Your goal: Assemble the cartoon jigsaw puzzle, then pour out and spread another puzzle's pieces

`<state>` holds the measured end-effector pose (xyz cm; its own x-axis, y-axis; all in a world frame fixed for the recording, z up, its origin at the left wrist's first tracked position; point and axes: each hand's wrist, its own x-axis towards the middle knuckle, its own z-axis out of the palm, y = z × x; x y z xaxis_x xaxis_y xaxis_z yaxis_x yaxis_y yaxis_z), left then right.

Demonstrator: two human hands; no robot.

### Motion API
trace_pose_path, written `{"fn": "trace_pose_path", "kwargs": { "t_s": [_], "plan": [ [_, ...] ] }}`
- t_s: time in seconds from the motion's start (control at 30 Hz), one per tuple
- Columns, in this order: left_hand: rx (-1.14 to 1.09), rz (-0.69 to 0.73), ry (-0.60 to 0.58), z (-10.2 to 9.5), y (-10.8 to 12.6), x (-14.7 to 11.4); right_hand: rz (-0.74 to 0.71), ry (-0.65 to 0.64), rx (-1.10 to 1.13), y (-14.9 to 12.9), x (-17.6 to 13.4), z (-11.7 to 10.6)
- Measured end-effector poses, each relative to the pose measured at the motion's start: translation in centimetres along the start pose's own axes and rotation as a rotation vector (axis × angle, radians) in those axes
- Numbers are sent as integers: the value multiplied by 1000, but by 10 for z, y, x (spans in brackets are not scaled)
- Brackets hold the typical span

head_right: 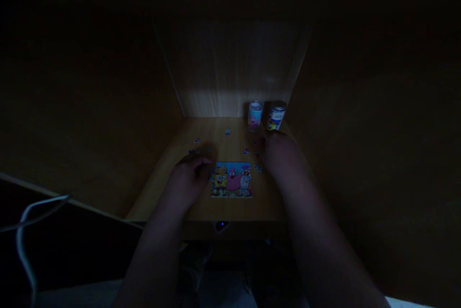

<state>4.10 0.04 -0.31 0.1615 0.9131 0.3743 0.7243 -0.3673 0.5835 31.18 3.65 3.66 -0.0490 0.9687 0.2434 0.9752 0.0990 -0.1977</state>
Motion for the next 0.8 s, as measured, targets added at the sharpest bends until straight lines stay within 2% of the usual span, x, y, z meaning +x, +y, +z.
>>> {"fn": "trace_pose_path", "kwargs": {
  "t_s": [0.07, 0.23, 0.37, 0.57, 0.7, 0.8],
  "plan": [
    [-3, 7, 10, 0, -1, -1, -2, -93, -35, -3, 26, 5],
    [6, 2, 54, -1, -2, -2, 6, -155, -12, -5, 63, 27],
    [-9, -13, 63, -3, 1, -1, 16, -150, 21, 0, 66, 35],
    [-29, -37, 69, -5, 2, -1, 17, -173, 129, 7, 61, 28],
    [-53, -54, 89, -7, 4, -2, -4, -159, 274, 0, 59, 26],
    [-76, -31, 121, -7, 7, -2, -22, -164, 492, -15, 56, 31]
  ]
}}
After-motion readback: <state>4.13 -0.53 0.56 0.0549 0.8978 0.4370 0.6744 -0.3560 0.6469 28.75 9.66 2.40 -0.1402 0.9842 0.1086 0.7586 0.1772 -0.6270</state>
